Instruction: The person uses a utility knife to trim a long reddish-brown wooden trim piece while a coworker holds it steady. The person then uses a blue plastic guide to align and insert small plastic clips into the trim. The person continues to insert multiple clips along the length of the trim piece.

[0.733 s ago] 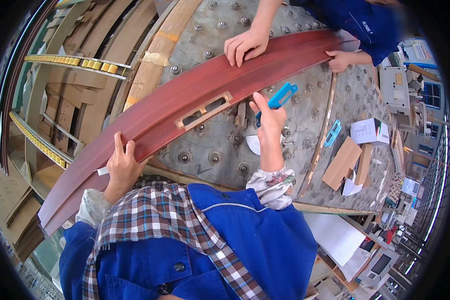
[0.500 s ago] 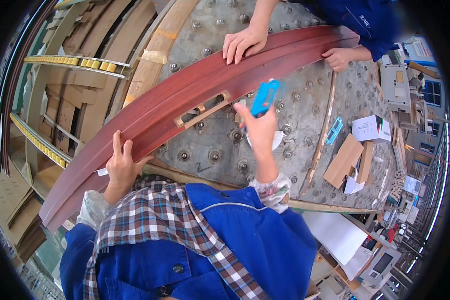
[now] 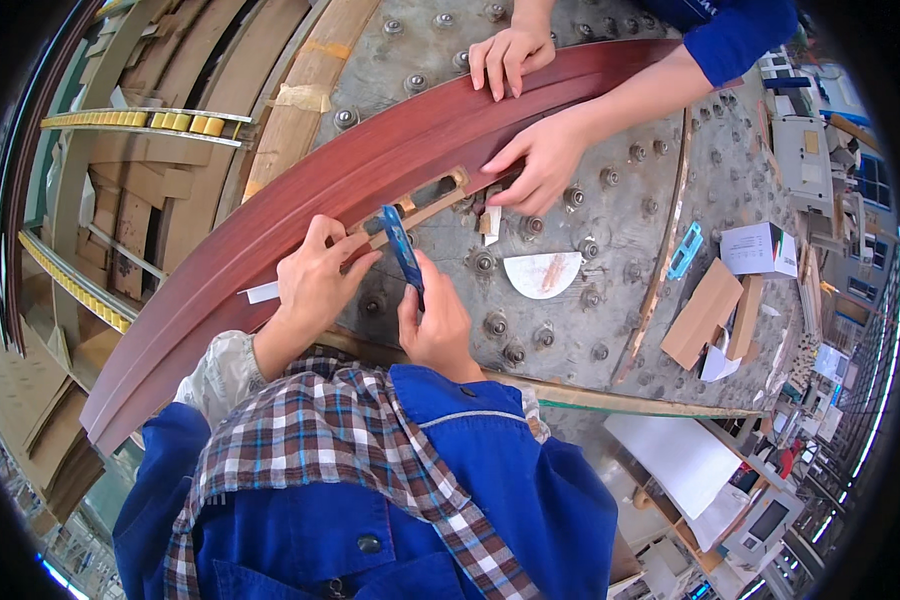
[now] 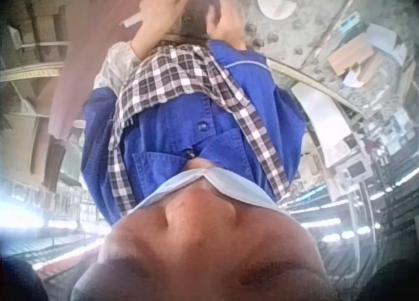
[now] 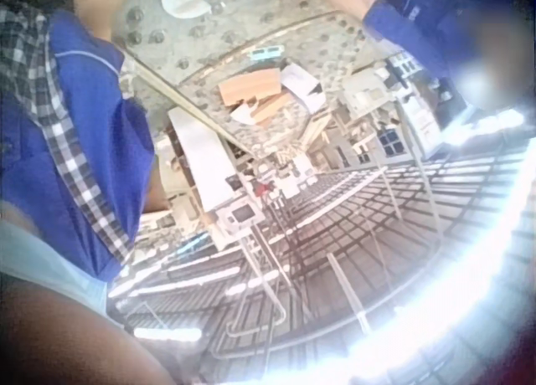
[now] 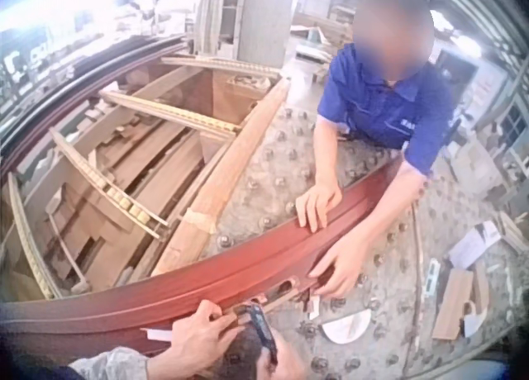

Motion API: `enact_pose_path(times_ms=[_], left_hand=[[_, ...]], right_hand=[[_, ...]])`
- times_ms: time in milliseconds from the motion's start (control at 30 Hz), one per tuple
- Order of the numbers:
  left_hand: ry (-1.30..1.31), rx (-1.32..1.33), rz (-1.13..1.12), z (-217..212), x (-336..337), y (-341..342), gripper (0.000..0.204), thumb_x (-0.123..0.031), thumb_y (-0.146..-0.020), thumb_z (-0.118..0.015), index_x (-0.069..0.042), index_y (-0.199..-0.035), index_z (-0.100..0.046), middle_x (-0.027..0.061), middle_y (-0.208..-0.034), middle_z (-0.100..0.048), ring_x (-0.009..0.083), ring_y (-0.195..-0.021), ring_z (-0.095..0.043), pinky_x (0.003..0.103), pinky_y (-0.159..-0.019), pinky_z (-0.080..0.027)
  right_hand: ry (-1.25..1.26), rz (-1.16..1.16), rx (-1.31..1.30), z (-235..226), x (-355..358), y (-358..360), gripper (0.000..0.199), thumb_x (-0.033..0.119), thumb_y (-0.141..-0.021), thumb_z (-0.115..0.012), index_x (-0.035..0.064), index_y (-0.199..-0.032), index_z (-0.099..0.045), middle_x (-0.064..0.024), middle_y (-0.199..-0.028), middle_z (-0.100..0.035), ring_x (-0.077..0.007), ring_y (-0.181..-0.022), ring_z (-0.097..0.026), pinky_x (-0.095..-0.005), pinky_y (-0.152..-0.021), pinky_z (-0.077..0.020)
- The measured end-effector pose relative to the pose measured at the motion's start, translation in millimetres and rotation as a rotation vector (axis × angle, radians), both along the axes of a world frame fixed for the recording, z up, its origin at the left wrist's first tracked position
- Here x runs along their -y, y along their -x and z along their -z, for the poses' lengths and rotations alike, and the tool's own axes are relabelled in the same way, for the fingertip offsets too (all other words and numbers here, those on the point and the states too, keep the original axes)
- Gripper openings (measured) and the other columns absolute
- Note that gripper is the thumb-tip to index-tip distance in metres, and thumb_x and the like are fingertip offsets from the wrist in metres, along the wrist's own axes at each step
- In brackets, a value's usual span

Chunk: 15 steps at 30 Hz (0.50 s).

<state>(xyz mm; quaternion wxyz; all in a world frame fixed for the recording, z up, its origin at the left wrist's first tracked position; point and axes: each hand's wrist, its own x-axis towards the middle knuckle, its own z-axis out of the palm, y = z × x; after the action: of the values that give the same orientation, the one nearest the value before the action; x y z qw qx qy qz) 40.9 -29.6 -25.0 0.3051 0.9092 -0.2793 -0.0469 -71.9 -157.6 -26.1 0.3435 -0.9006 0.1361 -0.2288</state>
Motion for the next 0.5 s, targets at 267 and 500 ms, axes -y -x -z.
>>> enact_pose_path(times_ms=[267,500], left_hand=[[0.046,0.079,0.000,7.0,4.9,-1.3,0.019,-0.021,-0.075,-0.079,-0.012,-0.089,-0.070,0.0012,-0.087,-0.052,0.0207,-0.068,-0.063,0.034,-0.056,-0.050],[0.031,0.077,0.000,7.2,5.1,2.2,0.019,-0.018,-0.074,-0.078,-0.011,-0.088,-0.068,0.0022,-0.087,-0.053,0.0212,-0.069,-0.064,0.034,-0.058,-0.051]], right_hand=[[0.122,-0.103,0.005,5.0,-0.9,-3.3,0.050,-0.006,-0.084,-0.061,-0.0074,-0.132,-0.051,-0.0175,-0.091,-0.064,-0.0301,-0.072,-0.063,-0.0361,-0.063,-0.0533],[0.111,-0.128,-0.031,7.6,-5.3,0.0,0.053,-0.005,-0.086,-0.060,-0.0088,-0.137,-0.045,-0.0229,-0.097,-0.063,-0.0357,-0.077,-0.063,-0.0395,-0.066,-0.0525]])
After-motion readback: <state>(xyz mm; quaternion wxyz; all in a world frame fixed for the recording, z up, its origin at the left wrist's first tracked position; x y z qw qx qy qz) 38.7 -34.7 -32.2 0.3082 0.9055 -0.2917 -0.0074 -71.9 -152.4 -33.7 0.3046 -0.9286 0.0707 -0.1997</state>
